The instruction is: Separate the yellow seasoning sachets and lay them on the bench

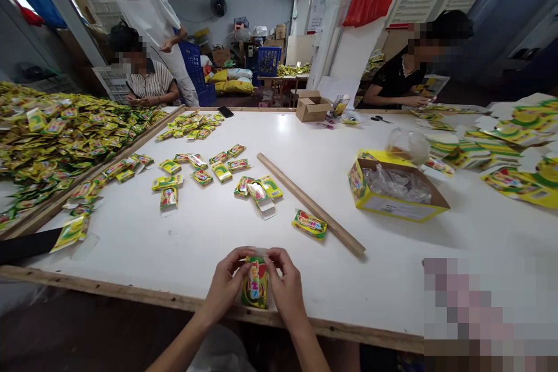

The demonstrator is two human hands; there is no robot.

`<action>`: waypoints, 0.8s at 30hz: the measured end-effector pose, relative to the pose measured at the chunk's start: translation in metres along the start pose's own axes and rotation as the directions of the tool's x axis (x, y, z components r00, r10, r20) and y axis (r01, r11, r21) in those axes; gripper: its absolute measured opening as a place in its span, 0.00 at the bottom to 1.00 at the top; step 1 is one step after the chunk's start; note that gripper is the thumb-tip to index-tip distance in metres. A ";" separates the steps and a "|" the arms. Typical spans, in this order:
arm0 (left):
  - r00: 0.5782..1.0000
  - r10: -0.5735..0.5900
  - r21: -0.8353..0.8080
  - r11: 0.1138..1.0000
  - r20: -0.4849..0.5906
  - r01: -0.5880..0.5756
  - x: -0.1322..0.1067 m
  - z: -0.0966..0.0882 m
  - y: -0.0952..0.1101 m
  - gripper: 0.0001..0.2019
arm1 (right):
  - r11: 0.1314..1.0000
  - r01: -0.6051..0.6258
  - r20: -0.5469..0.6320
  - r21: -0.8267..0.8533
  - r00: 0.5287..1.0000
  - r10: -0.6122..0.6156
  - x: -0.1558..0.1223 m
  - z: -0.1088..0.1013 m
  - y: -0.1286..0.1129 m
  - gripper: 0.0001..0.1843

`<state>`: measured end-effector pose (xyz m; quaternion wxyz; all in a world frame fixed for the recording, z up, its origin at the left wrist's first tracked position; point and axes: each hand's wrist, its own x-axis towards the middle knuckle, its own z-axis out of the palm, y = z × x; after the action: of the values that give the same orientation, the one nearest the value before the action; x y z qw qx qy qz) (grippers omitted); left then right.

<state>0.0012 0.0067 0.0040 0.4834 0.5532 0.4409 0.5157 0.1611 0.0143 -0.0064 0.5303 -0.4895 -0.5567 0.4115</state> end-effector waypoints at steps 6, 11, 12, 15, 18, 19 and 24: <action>0.997 0.079 0.118 0.990 -0.008 -0.077 -0.004 0.003 0.010 0.07 | 0.990 0.117 0.056 -0.073 0.992 -0.113 -0.007 0.000 -0.010 0.14; 0.996 0.010 0.078 0.997 -0.089 -0.003 -0.007 0.006 0.014 0.07 | 0.984 0.155 0.029 -0.094 0.988 -0.153 -0.011 0.003 -0.018 0.12; 0.995 -0.012 0.058 0.998 -0.100 0.018 -0.007 0.007 0.014 0.07 | 0.984 0.140 0.027 -0.106 0.990 -0.138 -0.010 0.004 -0.019 0.12; 0.989 -0.071 0.006 0.997 -0.127 0.072 -0.002 0.010 0.016 0.06 | 0.987 0.086 0.032 -0.135 0.996 -0.082 -0.004 0.005 -0.022 0.13; 0.987 -0.089 0.007 0.996 -0.136 0.090 0.003 0.011 0.018 0.06 | 0.988 0.056 0.035 -0.144 0.998 -0.051 0.000 0.004 -0.023 0.13; 0.987 -0.089 0.013 0.996 -0.131 0.091 0.003 0.011 0.017 0.06 | 0.988 0.056 0.039 -0.142 0.998 -0.051 -0.001 0.004 -0.022 0.13; 0.998 0.027 0.053 0.998 -0.058 -0.024 -0.003 0.002 0.013 0.06 | 0.996 0.068 0.118 -0.056 0.991 -0.061 -0.016 0.005 -0.012 0.11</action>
<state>0.0029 0.0020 0.0161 0.4490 0.5559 0.4609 0.5263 0.1540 -0.0027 0.0015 0.4949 -0.4622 -0.6144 0.4050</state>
